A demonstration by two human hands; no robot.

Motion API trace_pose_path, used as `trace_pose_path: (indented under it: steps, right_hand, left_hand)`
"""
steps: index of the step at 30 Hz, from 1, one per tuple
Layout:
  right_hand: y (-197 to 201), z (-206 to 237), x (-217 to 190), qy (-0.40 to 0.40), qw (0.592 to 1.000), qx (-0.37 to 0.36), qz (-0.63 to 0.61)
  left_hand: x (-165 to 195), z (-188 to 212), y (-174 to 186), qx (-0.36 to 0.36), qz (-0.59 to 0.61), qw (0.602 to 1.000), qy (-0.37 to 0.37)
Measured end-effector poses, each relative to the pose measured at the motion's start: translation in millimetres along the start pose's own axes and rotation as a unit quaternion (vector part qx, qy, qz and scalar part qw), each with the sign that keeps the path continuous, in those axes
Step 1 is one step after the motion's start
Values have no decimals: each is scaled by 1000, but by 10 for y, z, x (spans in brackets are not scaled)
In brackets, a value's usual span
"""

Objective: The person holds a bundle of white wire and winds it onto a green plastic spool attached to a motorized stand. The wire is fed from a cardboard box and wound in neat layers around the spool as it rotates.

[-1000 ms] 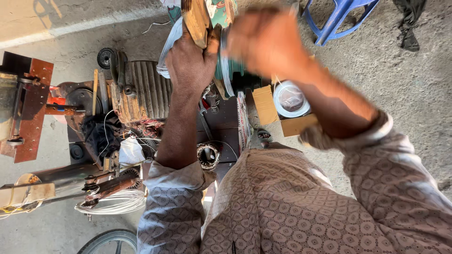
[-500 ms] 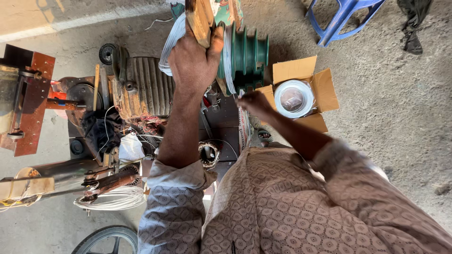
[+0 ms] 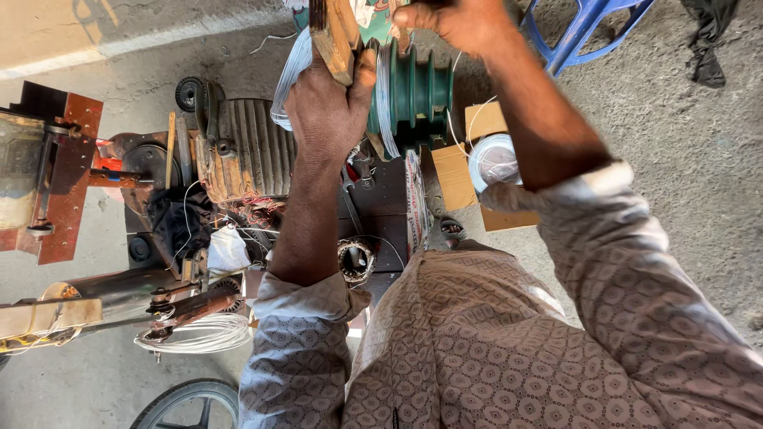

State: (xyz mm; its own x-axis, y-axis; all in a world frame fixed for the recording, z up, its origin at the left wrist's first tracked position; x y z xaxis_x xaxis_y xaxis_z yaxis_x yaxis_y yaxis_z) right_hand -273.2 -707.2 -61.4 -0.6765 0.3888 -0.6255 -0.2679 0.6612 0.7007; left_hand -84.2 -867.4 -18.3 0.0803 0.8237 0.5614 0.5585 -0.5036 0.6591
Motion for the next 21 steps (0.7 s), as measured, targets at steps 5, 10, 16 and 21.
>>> trace_pose_path:
  steps: [5,10,16,21]
  right_hand:
    - [-1374,888,714,-360,849,-76,-379]
    - [-1734,1836,41,-143,946,-251,-147]
    - [-387,1670,-1301,262,941,-24,213]
    - [523,691,-1100,299,915,76,260]
  left_hand:
    - [9,4,8,2,-3,1000,-17]
    - [28,-16,-15,0,-6,1000,-8]
    - [67,-89,-74,-21,-7,1000,15]
    - [43,-78,-42,-2,-16,1000,-16]
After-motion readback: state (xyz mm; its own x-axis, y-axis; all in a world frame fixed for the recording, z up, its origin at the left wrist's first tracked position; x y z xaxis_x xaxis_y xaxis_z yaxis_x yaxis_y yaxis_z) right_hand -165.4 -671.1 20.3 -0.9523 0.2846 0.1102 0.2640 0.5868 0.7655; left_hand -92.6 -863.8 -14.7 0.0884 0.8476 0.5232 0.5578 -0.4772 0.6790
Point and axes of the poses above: each hand's wrist, its own z-axis away from the middle knuckle, its own y-axis out of the back of the hand, x = y × z, the point moved 4 cm from there along -z, towards the middle knuckle, and after that the axes turned 9 degrees about z, right-handed, at the moved point
